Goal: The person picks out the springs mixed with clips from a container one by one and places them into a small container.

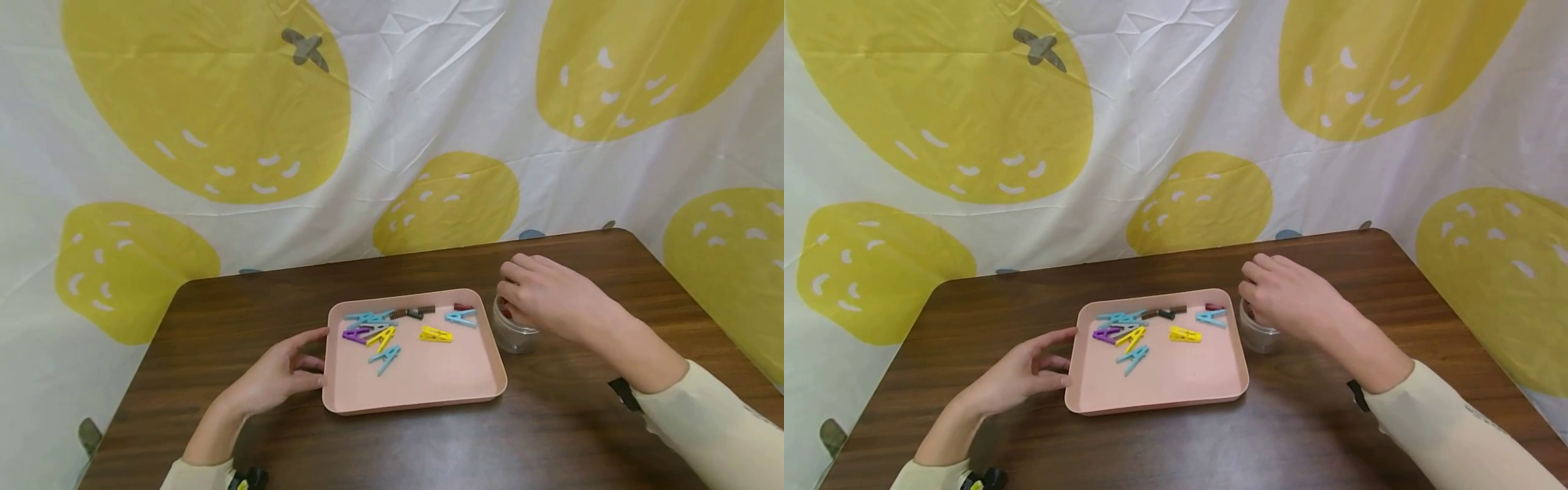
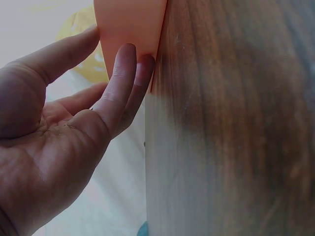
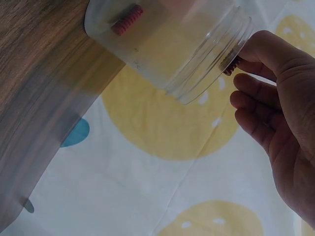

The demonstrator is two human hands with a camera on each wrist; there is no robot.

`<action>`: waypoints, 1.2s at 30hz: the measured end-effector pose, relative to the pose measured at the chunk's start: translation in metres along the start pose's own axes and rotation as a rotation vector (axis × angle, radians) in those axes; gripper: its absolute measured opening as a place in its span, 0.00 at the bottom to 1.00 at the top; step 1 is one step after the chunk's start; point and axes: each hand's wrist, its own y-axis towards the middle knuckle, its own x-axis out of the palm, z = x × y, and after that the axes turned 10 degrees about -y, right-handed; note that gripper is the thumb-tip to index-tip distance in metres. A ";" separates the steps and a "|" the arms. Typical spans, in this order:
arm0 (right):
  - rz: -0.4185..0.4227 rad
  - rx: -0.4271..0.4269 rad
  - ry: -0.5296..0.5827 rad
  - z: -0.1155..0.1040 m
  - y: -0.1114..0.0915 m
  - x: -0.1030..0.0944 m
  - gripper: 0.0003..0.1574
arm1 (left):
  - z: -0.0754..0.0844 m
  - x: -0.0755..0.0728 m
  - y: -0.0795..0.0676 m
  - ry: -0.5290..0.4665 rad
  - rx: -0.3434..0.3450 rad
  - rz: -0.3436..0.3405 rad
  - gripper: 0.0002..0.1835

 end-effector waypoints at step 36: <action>0.042 0.007 0.002 -0.007 0.021 -0.002 0.03 | 0.005 0.002 -0.001 -0.020 -0.003 0.003 0.41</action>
